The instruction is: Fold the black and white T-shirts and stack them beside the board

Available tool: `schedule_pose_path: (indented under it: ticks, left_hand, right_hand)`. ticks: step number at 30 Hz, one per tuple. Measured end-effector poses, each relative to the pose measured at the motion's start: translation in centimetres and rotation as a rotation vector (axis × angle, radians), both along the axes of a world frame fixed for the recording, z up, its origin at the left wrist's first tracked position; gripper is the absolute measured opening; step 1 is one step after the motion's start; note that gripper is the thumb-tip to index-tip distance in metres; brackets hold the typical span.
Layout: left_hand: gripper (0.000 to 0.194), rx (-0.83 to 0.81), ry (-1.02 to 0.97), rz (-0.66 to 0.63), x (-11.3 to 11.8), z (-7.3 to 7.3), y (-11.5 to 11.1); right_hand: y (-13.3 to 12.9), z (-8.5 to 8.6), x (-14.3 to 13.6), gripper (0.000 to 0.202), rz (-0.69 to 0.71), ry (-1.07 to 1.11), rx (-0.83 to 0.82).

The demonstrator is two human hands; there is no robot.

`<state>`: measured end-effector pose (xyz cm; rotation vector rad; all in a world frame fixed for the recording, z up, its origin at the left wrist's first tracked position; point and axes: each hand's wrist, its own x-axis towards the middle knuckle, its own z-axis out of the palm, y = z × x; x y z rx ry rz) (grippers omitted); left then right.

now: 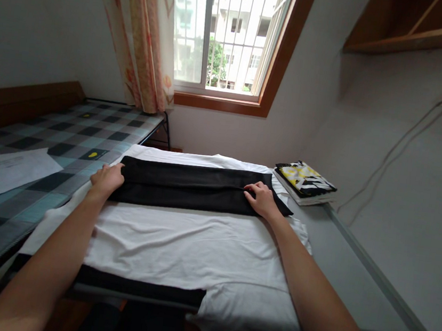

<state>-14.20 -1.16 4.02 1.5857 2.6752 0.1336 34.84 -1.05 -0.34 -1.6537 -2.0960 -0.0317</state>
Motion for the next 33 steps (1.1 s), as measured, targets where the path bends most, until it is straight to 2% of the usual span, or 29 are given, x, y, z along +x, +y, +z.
schedule_pose_path:
  ticks: [5, 15, 22, 28, 33]
  left_hand:
    - [0.061, -0.029, -0.010, -0.049, -0.1, -0.1, 0.2]
    - [0.055, -0.015, 0.041, -0.079, 0.5, -0.2, 0.0]
    - [0.052, -0.017, 0.054, -0.145, -0.6, -1.2, 0.8]
    - [0.052, 0.054, 0.034, -0.130, -0.7, -1.8, 0.9]
    - [0.046, 0.044, 0.019, -0.159, -1.1, -2.1, 1.8]
  right_hand:
    - [0.0, 0.0, 0.0, 0.023, -0.003, -0.011, -0.003]
    - [0.0, 0.0, 0.0, 0.024, -0.010, -0.017, -0.015]
    - [0.0, 0.1, -0.1, 0.024, -0.010, -0.019, -0.019]
    - [-0.1, 0.2, -0.1, 0.023, -0.019, -0.024, -0.018]
    - [0.0, 0.1, -0.1, 0.023, -0.012, -0.018, -0.017]
